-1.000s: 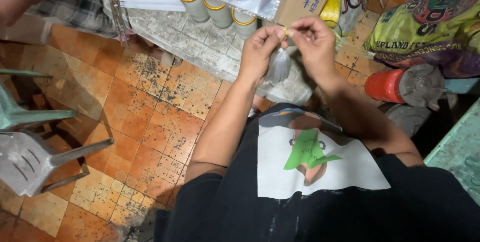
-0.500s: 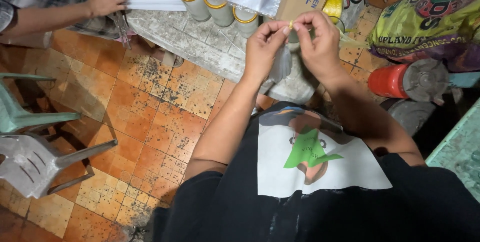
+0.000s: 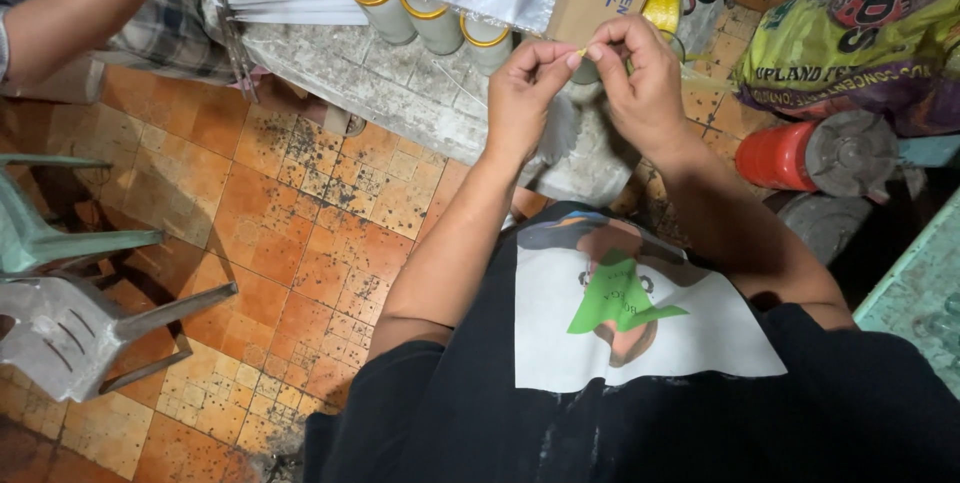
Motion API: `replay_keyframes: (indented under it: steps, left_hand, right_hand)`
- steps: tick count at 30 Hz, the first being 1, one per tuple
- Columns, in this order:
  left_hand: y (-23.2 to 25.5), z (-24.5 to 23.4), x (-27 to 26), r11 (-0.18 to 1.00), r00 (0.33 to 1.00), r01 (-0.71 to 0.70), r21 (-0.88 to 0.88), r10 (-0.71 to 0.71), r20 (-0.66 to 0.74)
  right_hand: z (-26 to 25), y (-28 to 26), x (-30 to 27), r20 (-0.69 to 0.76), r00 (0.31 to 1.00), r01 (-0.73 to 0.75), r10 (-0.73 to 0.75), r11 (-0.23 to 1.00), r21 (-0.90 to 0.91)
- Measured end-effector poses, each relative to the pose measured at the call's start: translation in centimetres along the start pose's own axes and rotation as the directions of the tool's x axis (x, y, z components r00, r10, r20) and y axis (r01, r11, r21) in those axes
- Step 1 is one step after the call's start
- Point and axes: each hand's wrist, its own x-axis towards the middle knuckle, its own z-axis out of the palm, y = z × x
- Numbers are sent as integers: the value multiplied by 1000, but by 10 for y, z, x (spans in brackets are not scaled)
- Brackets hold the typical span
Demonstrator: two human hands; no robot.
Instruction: The person is bundling candle wicks by placing them into plastic sleeves, using a small stick to help guide them.
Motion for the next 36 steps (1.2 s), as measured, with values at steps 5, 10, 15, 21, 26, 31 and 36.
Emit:
replay_keyframes:
  steps: [5, 10, 15, 21, 26, 31, 36]
  left_hand:
    - [1, 3, -1, 1000, 1000, -9, -25, 9, -11]
    - [-8, 7, -1, 1000, 1000, -8, 5, 8, -22]
    - [-1, 10, -4, 999, 1000, 12, -45, -13, -10]
    - [29, 4, -7, 924, 961, -272, 268, 249, 116]
    - [15, -5, -4, 828, 898, -431, 358, 431, 86]
    - [16, -8, -3, 968, 980, -188, 166, 197, -36]
    - [13, -19, -9, 990, 994, -91, 107, 96, -47]
  right_hand:
    - [-2, -2, 1, 0, 1000, 27, -27, 999, 19]
    - [-3, -3, 1, -8, 997, 82, -82, 997, -2]
    - [-6, -8, 2, -21, 993, 118, -118, 993, -8]
    - [-16, -20, 9, 17, 996, 86, -92, 972, 219]
    - [19, 28, -21, 213, 962, -256, 168, 827, 500]
    - [23, 10, -8, 106, 987, -154, 123, 913, 378]
    - [30, 17, -5, 117, 958, -285, 262, 812, 510]
